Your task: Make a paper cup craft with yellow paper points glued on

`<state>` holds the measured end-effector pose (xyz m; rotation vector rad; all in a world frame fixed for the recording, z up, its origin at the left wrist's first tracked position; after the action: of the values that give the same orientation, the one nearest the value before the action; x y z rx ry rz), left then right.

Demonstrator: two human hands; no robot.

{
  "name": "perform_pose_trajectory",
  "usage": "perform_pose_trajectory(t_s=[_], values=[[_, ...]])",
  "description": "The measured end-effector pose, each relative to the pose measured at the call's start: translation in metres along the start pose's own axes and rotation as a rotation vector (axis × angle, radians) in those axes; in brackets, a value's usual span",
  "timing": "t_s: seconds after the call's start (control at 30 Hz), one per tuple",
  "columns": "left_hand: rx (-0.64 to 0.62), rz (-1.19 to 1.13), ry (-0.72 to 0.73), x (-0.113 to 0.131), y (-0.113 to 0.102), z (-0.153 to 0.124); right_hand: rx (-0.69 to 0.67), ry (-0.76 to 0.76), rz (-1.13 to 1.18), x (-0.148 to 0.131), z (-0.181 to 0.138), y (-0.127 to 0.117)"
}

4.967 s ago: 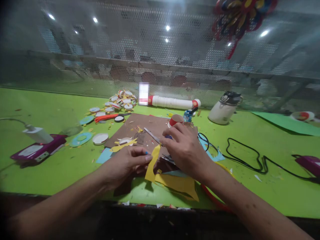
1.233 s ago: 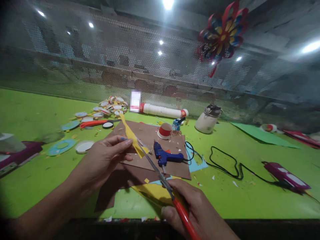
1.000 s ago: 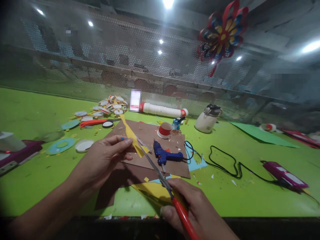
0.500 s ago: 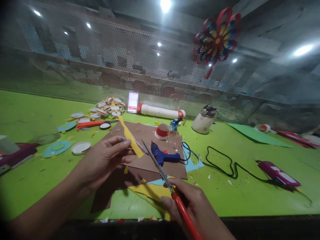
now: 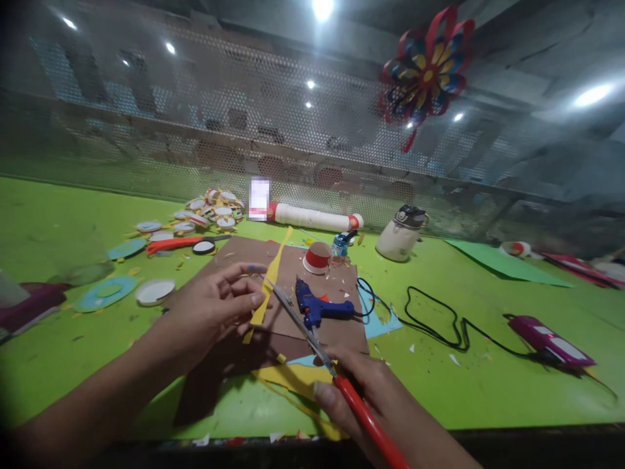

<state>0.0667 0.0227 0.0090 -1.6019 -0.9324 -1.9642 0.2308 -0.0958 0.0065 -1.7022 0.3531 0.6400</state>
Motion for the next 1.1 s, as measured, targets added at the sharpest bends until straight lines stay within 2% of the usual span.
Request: perform_pose_trajectory(t_s=[0.1,0.23,0.33,0.63,0.83,1.1], values=[[-0.044,0.047,-0.049,0.001,0.002,-0.001,0.032,-0.038,-0.003,-0.007,0.000,-0.002],[-0.112,0.073,-0.071,0.002,0.003,-0.004,-0.024,-0.072,-0.023,-0.008,-0.001,-0.005],[-0.109,0.082,-0.098,0.001,0.001,-0.005,-0.051,-0.081,-0.026,-0.002,-0.006,-0.006],[-0.136,0.158,-0.133,0.000,0.003,-0.008,-0.045,-0.006,-0.092,0.015,-0.020,-0.008],[-0.172,0.185,-0.144,0.000,0.004,-0.006,-0.187,0.018,-0.059,0.011,-0.017,-0.007],[-0.196,0.159,-0.169,0.000,0.009,-0.007,-0.116,-0.031,0.110,0.004,-0.014,-0.010]])
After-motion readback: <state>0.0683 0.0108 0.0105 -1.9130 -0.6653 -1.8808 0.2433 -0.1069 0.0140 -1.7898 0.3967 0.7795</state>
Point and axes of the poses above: each hand's wrist, its own z-axis towards the middle knuckle, its own y-axis out of the palm, x = y × z, the point moved 6 cm from there along z, towards the middle knuckle, and after that the axes turned 11 degrees about -x, right-handed, at the moved point
